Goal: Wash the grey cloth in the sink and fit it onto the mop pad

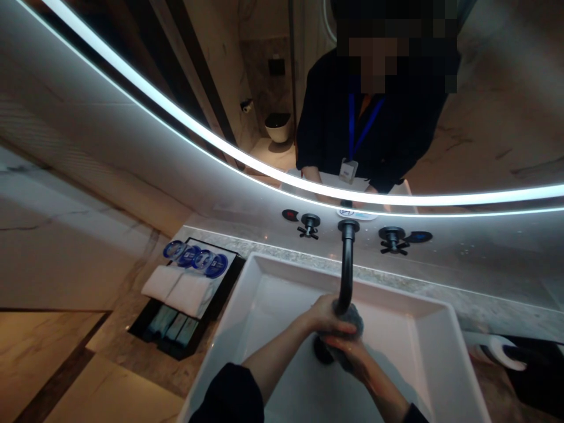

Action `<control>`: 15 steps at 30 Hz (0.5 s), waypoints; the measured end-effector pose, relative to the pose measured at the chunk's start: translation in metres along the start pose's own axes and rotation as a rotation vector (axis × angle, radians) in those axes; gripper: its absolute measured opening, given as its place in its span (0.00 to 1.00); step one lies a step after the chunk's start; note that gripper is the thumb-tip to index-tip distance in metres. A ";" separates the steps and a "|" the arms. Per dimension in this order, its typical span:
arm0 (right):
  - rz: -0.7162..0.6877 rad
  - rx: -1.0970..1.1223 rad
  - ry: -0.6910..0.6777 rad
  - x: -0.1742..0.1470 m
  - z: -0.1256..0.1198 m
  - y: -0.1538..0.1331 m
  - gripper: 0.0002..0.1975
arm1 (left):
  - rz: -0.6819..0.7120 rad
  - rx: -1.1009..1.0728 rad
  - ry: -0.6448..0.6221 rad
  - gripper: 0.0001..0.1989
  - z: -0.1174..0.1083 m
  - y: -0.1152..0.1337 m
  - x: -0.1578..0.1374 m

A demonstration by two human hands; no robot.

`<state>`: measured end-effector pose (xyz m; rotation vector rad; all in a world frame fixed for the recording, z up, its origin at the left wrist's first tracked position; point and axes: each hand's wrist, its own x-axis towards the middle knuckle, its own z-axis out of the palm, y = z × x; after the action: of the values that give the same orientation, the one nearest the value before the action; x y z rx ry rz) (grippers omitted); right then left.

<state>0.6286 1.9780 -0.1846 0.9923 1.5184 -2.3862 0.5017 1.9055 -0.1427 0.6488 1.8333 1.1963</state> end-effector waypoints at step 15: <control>-0.341 -0.430 0.055 0.028 -0.018 0.032 0.23 | -0.206 0.186 0.307 0.09 0.027 0.007 -0.007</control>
<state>0.6296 1.9836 -0.2302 0.7546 2.2494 -2.0833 0.5281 1.9162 -0.1396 0.3775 2.2288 1.0397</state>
